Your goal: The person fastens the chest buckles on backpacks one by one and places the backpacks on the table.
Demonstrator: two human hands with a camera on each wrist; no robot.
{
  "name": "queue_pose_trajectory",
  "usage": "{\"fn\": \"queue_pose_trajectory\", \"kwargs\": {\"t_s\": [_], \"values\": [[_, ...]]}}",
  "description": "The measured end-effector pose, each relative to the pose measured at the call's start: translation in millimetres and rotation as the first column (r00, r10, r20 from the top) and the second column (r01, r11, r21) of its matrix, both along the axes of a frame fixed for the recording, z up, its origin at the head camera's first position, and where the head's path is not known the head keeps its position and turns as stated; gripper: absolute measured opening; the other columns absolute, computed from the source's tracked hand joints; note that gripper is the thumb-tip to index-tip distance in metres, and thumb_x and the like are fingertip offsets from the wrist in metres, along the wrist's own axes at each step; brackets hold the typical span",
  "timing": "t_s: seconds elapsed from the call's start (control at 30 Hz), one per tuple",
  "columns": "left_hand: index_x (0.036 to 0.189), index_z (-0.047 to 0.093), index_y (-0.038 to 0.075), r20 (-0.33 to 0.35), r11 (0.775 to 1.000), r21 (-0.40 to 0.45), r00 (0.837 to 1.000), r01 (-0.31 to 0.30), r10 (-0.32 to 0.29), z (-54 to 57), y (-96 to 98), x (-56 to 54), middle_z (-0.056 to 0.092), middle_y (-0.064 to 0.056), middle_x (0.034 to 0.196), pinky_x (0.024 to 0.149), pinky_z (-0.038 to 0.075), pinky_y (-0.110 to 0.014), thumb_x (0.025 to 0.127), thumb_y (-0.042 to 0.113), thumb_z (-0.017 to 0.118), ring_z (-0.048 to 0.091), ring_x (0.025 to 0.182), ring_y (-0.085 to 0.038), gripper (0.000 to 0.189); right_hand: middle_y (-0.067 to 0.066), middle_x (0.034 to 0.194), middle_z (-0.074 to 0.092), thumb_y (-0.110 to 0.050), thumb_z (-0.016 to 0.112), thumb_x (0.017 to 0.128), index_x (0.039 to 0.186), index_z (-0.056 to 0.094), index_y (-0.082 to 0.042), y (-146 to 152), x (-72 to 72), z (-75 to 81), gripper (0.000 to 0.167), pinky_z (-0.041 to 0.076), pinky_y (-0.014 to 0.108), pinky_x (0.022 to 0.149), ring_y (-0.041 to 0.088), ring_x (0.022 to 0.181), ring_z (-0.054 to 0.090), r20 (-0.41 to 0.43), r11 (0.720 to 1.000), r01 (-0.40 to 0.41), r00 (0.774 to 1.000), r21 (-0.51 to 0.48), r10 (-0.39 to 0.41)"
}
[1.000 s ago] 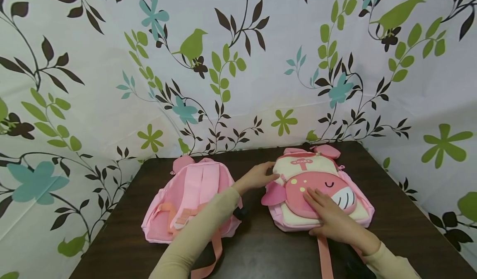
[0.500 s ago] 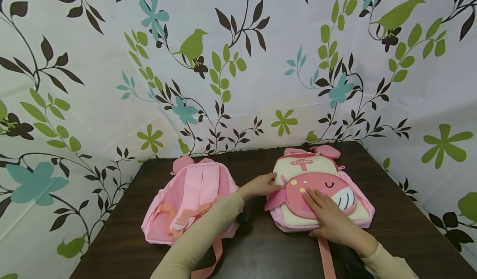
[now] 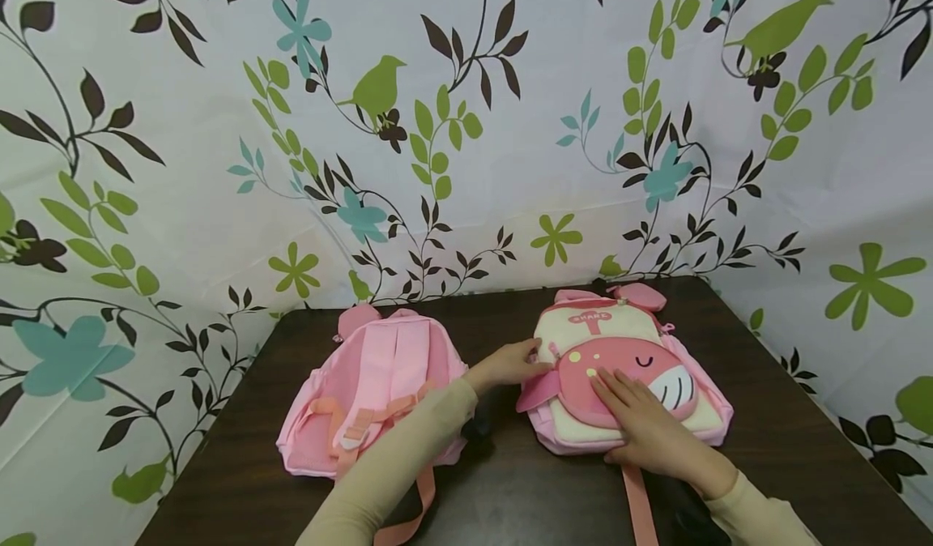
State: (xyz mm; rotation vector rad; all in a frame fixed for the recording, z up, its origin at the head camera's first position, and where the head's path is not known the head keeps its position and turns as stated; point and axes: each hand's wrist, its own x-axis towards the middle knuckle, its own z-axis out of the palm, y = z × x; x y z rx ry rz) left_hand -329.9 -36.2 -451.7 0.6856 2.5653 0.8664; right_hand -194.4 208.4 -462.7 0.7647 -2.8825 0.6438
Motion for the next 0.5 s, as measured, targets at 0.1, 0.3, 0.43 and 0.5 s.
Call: {"fn": "queue_pose_trajectory", "kwargs": {"t_s": [0.1,0.3,0.43,0.5], "values": [[0.154,0.041,0.008,0.014,1.0,0.01,1.0,-0.007,0.007,1.2,-1.6,2.4,0.056,-0.011,0.143,0.103,0.047,-0.038,0.097,0.045,0.063,0.055,0.122,-0.02,0.071,0.025,0.156,0.036,-0.024,0.095,0.063,0.151,0.041,0.001,0,-0.2,0.8,0.106,0.021,0.068,0.11,0.05,0.144,0.025,-0.002,1.0,-0.006,1.0,0.004,0.006],[0.153,0.043,0.007,-0.007,1.0,0.008,1.0,-0.019,0.019,2.4,-4.9,9.9,0.057,-0.012,0.143,0.106,0.045,-0.038,0.096,0.045,0.064,0.054,0.128,-0.021,0.071,0.024,0.156,0.036,-0.023,0.094,0.062,0.151,0.041,0.001,1,1.2,1.8,0.107,0.021,0.068,0.11,0.05,0.144,0.025,0.004,1.0,-0.022,1.0,0.002,0.022],[0.152,0.043,0.006,-0.023,1.0,0.006,1.0,-0.019,0.019,1.2,-7.9,14.2,0.057,-0.012,0.143,0.107,0.044,-0.039,0.096,0.045,0.064,0.053,0.13,-0.023,0.071,0.025,0.157,0.035,-0.024,0.094,0.063,0.152,0.04,0.001,1,1.9,2.4,0.106,0.021,0.068,0.11,0.051,0.144,0.025,0.013,0.999,-0.033,0.999,0.006,0.033],[0.153,0.043,0.006,-0.02,1.0,0.008,1.0,-0.018,0.019,0.9,-9.7,16.0,0.057,-0.012,0.143,0.107,0.045,-0.04,0.097,0.044,0.064,0.053,0.131,-0.024,0.071,0.024,0.157,0.034,-0.024,0.094,0.063,0.152,0.04,0.0,1,2.2,2.9,0.107,0.02,0.068,0.11,0.05,0.144,0.024,0.025,0.999,-0.033,0.999,0.009,0.033]]}}
